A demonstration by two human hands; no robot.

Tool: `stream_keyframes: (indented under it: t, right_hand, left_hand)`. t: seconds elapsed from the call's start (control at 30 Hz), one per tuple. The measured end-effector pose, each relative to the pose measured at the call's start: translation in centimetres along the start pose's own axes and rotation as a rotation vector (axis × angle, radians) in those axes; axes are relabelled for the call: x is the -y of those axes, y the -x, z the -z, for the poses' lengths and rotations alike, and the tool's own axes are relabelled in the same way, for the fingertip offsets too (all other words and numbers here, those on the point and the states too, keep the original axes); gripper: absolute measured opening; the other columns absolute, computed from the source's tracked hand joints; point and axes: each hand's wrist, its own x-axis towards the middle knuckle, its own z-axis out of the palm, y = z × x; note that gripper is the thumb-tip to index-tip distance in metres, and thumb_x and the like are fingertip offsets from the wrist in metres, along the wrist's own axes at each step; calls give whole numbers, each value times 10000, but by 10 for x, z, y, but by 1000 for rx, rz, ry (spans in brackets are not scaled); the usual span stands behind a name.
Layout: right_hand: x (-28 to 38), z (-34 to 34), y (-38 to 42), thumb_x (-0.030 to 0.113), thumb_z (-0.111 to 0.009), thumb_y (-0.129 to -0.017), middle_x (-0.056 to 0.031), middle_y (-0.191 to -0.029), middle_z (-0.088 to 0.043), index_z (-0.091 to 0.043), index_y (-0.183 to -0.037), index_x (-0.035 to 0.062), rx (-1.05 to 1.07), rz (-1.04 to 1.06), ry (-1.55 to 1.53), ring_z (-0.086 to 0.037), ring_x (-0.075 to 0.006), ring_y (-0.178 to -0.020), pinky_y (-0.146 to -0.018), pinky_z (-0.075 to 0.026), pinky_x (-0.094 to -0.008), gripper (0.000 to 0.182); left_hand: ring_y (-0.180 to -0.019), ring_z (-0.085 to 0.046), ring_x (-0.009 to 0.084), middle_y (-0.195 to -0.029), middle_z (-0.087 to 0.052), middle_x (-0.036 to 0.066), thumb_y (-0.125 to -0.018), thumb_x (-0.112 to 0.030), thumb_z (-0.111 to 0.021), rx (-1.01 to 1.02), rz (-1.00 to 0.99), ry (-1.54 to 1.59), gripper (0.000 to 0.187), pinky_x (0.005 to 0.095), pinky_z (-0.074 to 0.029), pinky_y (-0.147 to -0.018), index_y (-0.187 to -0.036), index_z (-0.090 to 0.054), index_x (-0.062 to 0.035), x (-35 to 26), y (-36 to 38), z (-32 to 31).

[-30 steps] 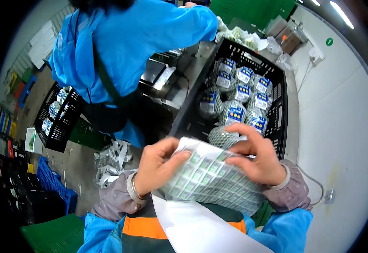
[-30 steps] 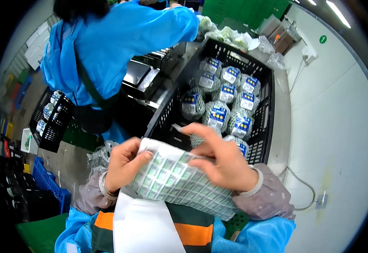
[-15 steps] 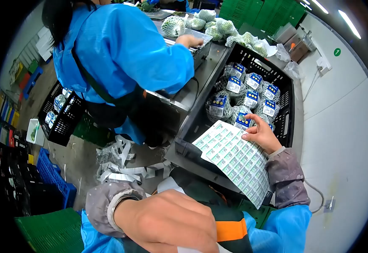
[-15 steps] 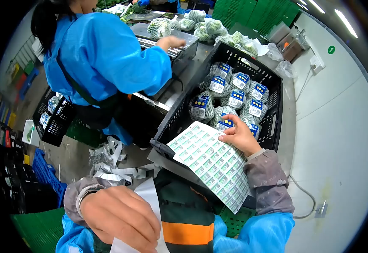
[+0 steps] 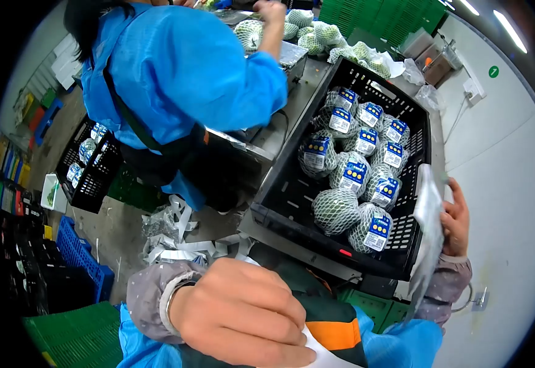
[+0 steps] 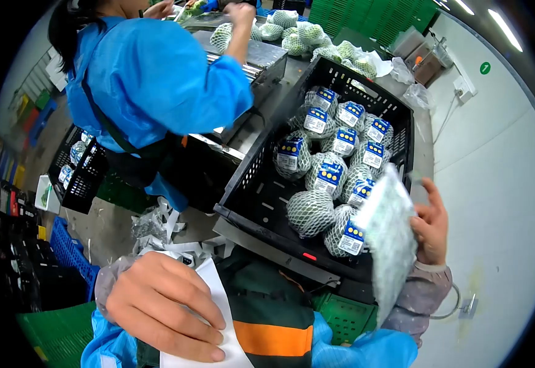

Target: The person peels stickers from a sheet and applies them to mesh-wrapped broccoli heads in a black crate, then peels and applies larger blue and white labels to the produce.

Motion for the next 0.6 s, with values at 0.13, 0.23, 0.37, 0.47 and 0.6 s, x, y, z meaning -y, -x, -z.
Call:
stream_keyframes:
  t: [0.13, 0.23, 0.37, 0.47, 0.6]
  right_hand:
    - [0, 50, 22, 21, -625, -767, -93, -980, -636, -244, -1379, 34, -135, 128, -89, -557, -73, -603, -545, -462, -170, 720]
    - [-19, 98, 30, 79, -579, -860, -97, -1054, -598, -261, -1372, 25, -423, 171, 35, -576, -125, -896, -804, -474, -271, 605]
    - [-114, 233, 42, 40, -557, -862, -122, -1101, -558, -316, -1332, -7, -932, 12, -25, -545, -208, -976, -870, -441, -338, 530]
    - [-190, 277, 60, 34, -603, -804, -149, -1187, -511, -343, -1312, -25, -980, -90, 101, -506, -238, -1050, -912, -406, -359, 575]
    - [-288, 314, 65, 85, -670, -729, -183, -1190, -504, -353, -1301, -36, -1112, -256, 452, -499, -279, -1059, -946, -379, -381, 665]
  left_hand:
    - [-681, -612, 248, -768, -618, 119, -842, -114, -528, -4, 21, -32, 199, 301, -488, -571, -846, -675, 20, 3, -6, -7]
    - [-680, -610, 241, -769, -616, 109, -801, -97, -557, -1, 107, -50, 176, 297, -479, -568, -878, -684, -1, 3, -8, -14]
    - [-701, -611, 239, -791, -608, 118, -790, -82, -582, 93, 191, 27, 171, 305, -488, -594, -903, -670, 10, 4, -8, -17]
    - [-774, -620, 263, -881, -600, 172, -808, -72, -627, 272, 311, 130, 200, 316, -513, -645, -948, -629, 71, 4, -16, -7]
    - [-688, -619, 253, -777, -615, 128, -805, -42, -557, 144, 264, 110, 148, 309, -504, -605, -878, -659, 36, 8, -5, -19]
